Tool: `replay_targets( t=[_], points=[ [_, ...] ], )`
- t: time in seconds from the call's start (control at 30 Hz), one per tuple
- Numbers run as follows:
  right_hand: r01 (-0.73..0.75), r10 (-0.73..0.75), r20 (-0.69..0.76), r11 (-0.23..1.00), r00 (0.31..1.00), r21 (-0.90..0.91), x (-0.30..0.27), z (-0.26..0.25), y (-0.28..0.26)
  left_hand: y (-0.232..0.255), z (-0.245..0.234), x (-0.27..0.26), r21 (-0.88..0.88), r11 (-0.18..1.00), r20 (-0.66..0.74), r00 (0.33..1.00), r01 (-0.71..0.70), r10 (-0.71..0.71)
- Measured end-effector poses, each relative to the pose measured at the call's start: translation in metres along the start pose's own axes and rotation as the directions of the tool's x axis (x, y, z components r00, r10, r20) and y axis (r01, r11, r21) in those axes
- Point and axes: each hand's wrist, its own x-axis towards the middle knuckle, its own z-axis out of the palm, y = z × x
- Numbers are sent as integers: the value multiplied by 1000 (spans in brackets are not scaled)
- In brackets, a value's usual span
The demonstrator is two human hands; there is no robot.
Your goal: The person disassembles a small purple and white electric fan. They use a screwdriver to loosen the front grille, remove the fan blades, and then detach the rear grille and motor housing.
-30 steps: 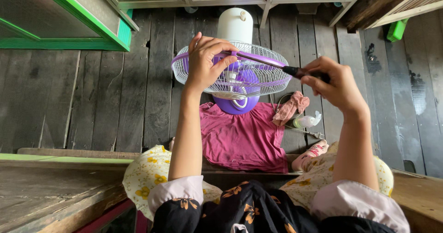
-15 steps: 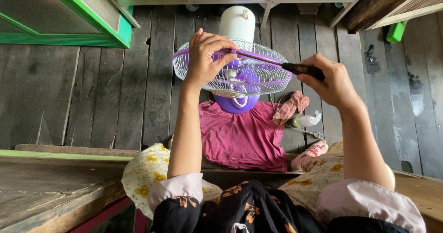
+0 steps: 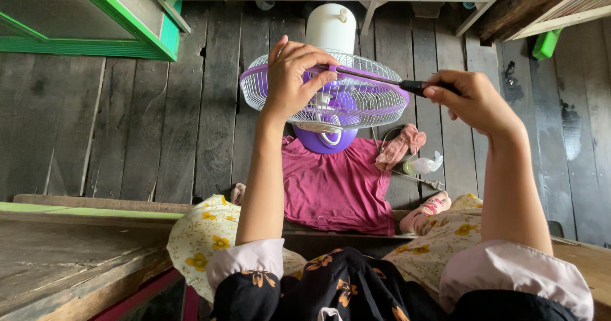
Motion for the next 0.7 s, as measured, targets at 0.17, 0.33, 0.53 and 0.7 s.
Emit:
replay_targets(
  t=[0.17, 0.33, 0.53, 0.7],
  points=[
    [532, -568, -133, 814, 812, -233, -3, 0, -18, -1, -1, -2, 7, 1000, -8, 1000, 3, -3],
    [-13, 1, 89, 991, 996, 136, 0, -7, -11, -1, 1, -3, 2, 1000, 6, 1000, -3, 3],
    [54, -63, 70, 991, 996, 120, 5, -9, -7, -3, 5, -2, 12, 1000, -9, 1000, 1, 0],
    [482, -505, -76, 852, 860, -204, 0, -5, -14, -4, 4, -4, 11, 1000, -10, 1000, 6, -5]
  ],
)
